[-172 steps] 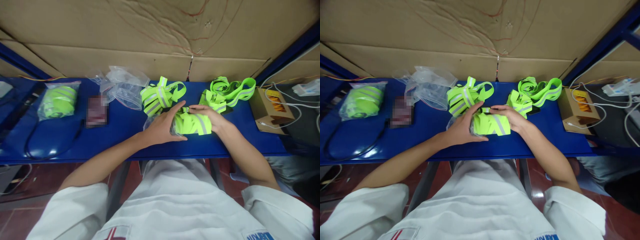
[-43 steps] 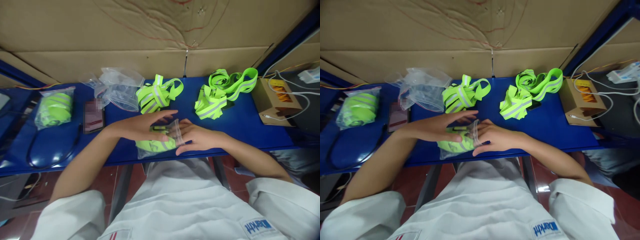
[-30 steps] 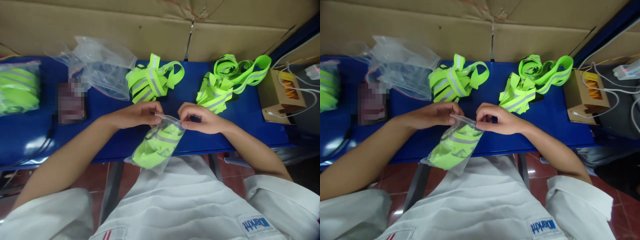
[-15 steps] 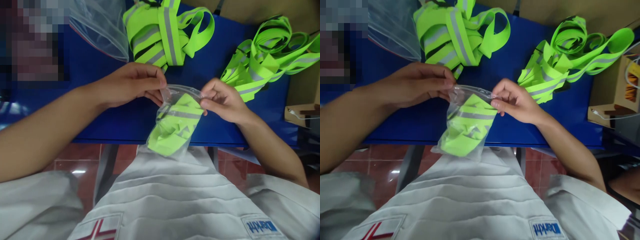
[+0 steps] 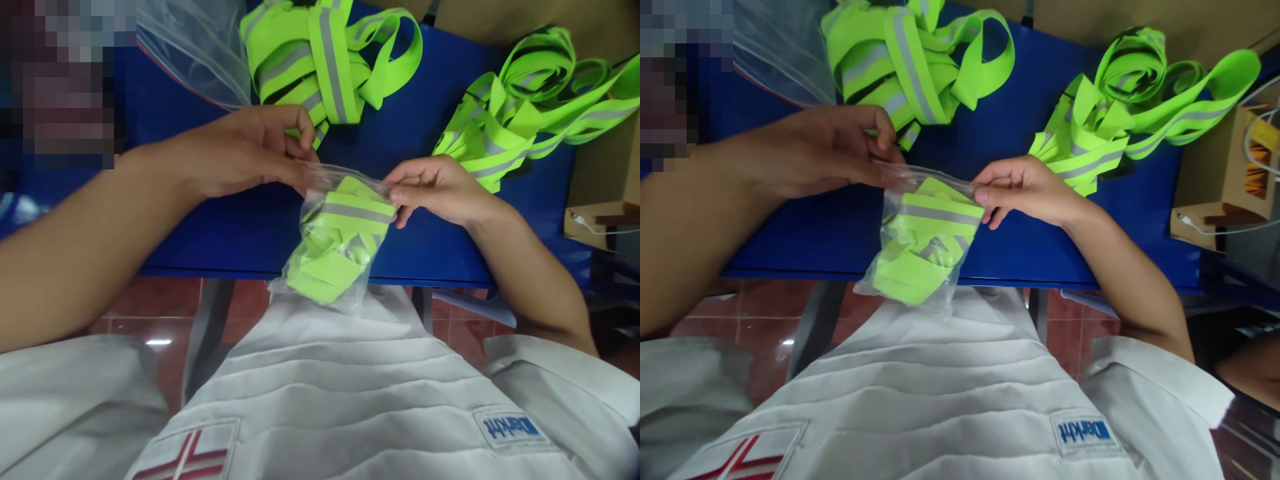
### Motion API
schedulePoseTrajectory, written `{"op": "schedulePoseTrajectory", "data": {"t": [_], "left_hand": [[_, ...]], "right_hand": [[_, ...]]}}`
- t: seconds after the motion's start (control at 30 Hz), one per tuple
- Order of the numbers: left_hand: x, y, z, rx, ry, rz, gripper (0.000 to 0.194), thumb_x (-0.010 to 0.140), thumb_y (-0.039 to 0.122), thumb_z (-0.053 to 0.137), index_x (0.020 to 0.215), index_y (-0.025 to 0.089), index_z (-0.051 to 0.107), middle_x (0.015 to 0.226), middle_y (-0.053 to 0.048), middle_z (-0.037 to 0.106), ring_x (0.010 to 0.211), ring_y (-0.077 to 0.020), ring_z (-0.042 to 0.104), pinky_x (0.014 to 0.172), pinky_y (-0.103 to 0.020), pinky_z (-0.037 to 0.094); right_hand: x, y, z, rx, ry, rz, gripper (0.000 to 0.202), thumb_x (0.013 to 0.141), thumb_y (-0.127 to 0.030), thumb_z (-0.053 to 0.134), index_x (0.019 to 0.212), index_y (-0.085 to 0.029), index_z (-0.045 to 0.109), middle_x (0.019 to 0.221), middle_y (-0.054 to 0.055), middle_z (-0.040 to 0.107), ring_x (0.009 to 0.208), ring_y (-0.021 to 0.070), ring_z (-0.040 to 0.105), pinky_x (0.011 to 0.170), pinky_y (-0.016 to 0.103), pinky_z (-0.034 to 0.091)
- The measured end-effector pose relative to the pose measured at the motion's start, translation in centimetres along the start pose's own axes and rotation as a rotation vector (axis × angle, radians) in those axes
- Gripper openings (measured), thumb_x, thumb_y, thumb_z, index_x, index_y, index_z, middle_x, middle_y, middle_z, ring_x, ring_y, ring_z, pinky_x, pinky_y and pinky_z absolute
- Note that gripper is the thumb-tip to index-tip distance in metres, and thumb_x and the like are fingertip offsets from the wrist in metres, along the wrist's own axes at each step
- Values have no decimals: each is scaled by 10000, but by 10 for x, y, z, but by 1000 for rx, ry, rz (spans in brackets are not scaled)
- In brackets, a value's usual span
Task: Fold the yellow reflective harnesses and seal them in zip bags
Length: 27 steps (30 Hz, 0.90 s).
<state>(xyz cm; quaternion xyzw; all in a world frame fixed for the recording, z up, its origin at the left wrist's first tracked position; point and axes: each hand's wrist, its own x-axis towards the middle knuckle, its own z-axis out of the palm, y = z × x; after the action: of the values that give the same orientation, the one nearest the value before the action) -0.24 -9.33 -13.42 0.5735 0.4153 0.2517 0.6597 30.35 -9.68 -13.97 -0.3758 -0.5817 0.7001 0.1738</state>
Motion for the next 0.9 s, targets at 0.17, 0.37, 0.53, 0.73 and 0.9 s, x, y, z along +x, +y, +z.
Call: {"op": "schedulePoseTrajectory", "data": {"t": [0.17, 0.37, 0.53, 0.73, 0.9], "left_hand": [[-1, 2, 9, -107, 40, -54, 294, 885, 53, 663, 1174, 89, 620, 931, -20, 775, 895, -134, 746, 861, -295, 557], [-3, 0, 5, 193, 65, -128, 284, 949, 310, 797, 1017, 35, 778, 767, -40, 722, 706, -113, 627, 896, -411, 597], [0, 1, 0, 214, 55, -131, 292, 941, 263, 804, 1058, -1, 765, 781, -43, 741, 790, -140, 683, 927, -458, 609], [-1, 2, 4, 218, 6, -51, 246, 956, 220, 738, 1080, 8, 755, 833, -25, 779, 678, -60, 644, 749, -230, 599], [-5, -1, 6, 224, 63, -13, 303, 960, 312, 768, 1076, 33, 772, 846, -33, 786, 721, -100, 679, 789, -269, 608]], "right_hand": [[-5, -2, 4, -26, 14, -20, 448, 849, -542, 889, 806, -160, 661, 694, 43, 732, 562, 151, 706, 450, 224, 586], [-5, -3, 2, -76, -23, -16, 462, 829, -563, 900, 767, -177, 654, 714, 39, 726, 552, 142, 695, 429, 226, 572], [-2, -2, 1, -95, 3, 11, 526, 772, -607, 929, 744, -179, 624, 668, 37, 693, 492, 131, 655, 398, 235, 557], [-3, -2, 5, -108, 33, -15, 467, 806, -563, 919, 768, -187, 645, 692, 23, 706, 525, 138, 664, 430, 254, 593], [-6, -1, 5, -141, 21, -49, 378, 873, -498, 882, 840, -180, 680, 685, -5, 682, 582, 123, 677, 489, 228, 609]]}}
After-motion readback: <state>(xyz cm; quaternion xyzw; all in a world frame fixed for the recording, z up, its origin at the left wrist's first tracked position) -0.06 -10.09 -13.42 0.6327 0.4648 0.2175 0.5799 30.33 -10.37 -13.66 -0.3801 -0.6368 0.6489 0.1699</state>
